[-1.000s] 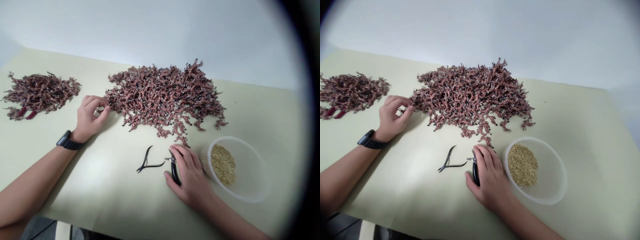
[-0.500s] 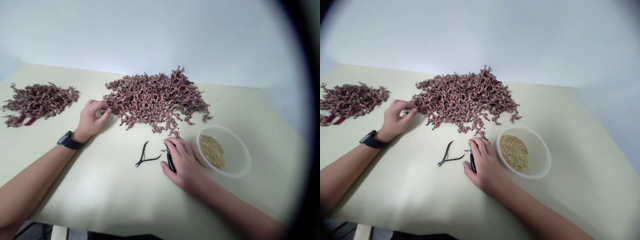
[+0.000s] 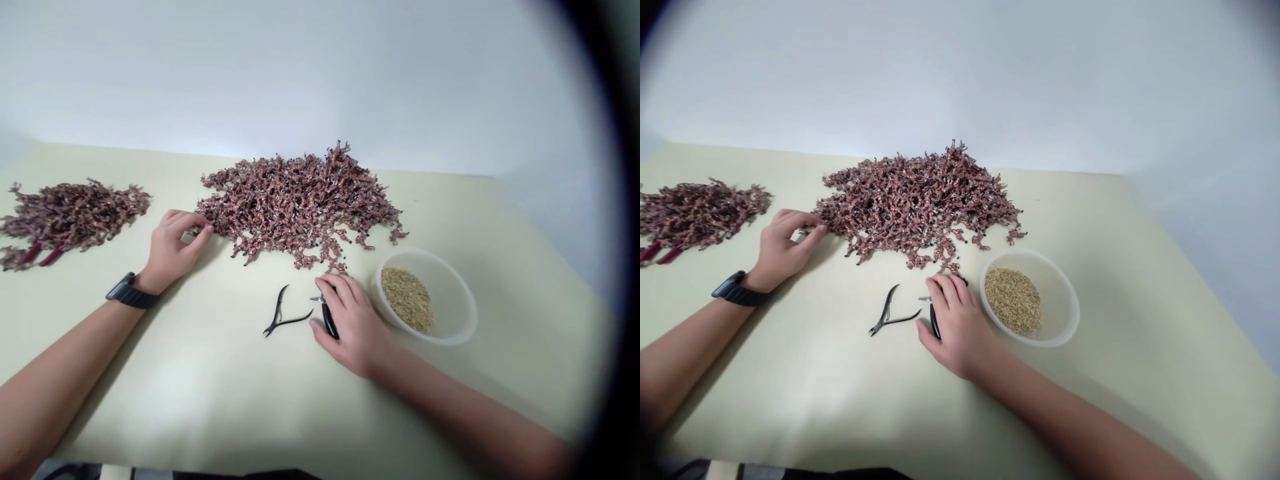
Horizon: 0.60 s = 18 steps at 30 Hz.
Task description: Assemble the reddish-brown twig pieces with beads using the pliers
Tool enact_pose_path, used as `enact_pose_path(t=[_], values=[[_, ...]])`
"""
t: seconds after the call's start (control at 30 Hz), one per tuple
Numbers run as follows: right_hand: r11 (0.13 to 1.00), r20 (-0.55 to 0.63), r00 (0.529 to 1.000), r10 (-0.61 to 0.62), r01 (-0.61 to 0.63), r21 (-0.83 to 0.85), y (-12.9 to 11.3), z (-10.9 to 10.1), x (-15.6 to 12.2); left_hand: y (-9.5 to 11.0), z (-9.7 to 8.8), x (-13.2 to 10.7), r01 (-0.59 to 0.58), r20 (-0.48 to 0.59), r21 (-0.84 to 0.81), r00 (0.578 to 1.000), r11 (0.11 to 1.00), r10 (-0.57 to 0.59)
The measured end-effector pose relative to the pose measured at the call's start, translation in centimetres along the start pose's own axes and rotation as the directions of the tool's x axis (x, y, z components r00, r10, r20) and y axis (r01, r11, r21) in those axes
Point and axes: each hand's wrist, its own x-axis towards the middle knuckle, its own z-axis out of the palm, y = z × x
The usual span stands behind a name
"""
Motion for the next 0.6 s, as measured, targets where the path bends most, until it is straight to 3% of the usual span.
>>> enact_pose_path(t=[0.27, 0.43, 0.6], values=[[1.000, 0.015, 1.000, 0.019, -0.019, 0.003, -0.1, -0.1, 0.0, 0.0, -0.3, -0.1, 0.020, 0.023, 0.036, 1.000, 0.999, -0.021], [0.997, -0.016, 1.000, -0.013, 0.012, -0.072, -0.3, -0.4, -0.5, 1.7, -0.6, -0.6, 0.033, 0.089, 0.019, 0.995, 0.999, -0.035], [0.980, -0.095, 0.989, -0.110, 0.092, -0.179, -1.7, -1.0, -1.6, 3.9, -0.4, -1.1, -0.106, 0.162, 0.042, 0.982, 0.993, 0.098]])
